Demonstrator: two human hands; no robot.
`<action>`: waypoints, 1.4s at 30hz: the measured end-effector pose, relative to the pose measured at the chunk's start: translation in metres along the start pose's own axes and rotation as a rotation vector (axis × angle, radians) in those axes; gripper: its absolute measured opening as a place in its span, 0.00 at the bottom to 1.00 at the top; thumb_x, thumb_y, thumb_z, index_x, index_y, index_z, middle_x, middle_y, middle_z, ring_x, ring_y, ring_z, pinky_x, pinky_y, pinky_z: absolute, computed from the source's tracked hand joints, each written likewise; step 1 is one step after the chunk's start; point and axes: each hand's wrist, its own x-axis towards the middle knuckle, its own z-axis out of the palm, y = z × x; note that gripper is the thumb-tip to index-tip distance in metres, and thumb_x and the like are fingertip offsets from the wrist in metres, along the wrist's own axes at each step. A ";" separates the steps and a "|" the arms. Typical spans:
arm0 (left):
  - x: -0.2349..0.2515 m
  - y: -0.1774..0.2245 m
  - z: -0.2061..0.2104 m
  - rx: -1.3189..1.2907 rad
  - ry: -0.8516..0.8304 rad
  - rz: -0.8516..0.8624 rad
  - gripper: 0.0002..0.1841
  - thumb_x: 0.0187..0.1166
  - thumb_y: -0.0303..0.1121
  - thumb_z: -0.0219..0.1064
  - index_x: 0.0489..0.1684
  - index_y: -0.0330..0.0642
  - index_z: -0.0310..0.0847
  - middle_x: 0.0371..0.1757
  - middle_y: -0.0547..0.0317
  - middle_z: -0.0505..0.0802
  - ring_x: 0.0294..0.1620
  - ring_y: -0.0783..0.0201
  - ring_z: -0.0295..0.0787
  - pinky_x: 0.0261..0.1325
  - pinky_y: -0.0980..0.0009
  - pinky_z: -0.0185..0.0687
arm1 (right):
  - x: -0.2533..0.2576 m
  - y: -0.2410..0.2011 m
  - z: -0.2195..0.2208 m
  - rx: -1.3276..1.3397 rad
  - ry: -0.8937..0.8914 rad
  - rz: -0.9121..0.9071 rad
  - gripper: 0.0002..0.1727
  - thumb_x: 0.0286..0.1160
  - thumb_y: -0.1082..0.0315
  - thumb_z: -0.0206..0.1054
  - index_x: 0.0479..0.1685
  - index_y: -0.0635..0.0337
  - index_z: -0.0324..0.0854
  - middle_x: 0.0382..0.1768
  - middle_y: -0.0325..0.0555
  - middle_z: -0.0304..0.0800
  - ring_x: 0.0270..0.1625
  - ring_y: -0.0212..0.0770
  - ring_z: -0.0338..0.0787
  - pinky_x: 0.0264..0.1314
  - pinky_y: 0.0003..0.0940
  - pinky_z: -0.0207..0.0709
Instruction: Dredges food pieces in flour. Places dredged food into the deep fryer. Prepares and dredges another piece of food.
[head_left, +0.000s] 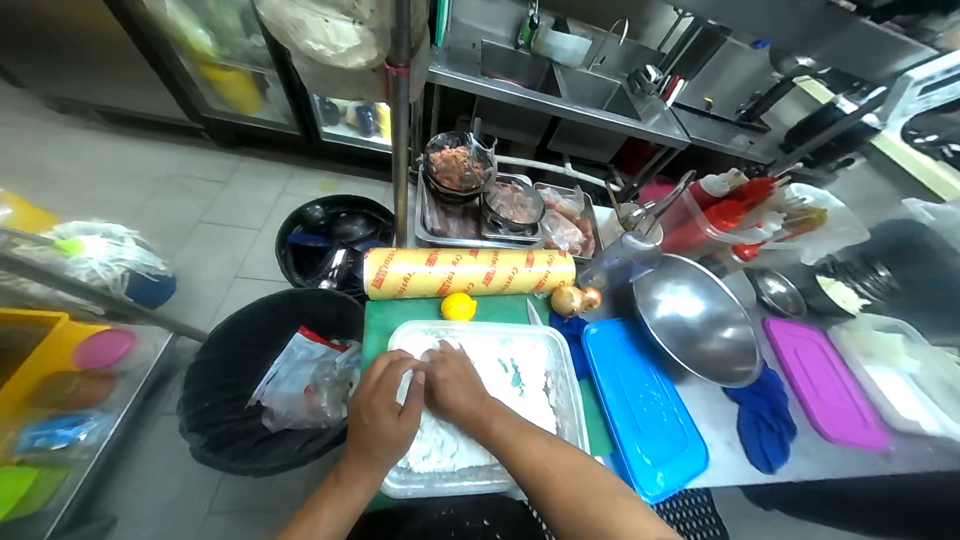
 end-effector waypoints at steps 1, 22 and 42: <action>0.000 0.000 -0.001 0.005 0.005 -0.006 0.17 0.82 0.46 0.60 0.48 0.46 0.92 0.55 0.60 0.92 0.57 0.67 0.89 0.59 0.66 0.88 | -0.004 0.000 -0.006 0.008 -0.016 0.004 0.11 0.76 0.62 0.64 0.45 0.52 0.92 0.48 0.46 0.94 0.62 0.53 0.88 0.66 0.57 0.81; 0.000 0.002 0.000 0.037 -0.016 0.002 0.17 0.81 0.45 0.60 0.48 0.45 0.92 0.55 0.58 0.92 0.58 0.64 0.89 0.60 0.63 0.88 | -0.052 0.040 -0.047 0.547 -0.174 0.752 0.23 0.67 0.57 0.73 0.60 0.56 0.83 0.47 0.51 0.91 0.50 0.48 0.92 0.56 0.54 0.85; -0.002 0.001 0.000 0.024 -0.018 -0.016 0.17 0.82 0.45 0.60 0.48 0.44 0.92 0.56 0.58 0.92 0.58 0.65 0.89 0.60 0.64 0.88 | -0.065 -0.016 -0.056 0.140 -0.402 0.367 0.21 0.71 0.58 0.70 0.62 0.53 0.85 0.52 0.53 0.93 0.61 0.56 0.90 0.62 0.62 0.82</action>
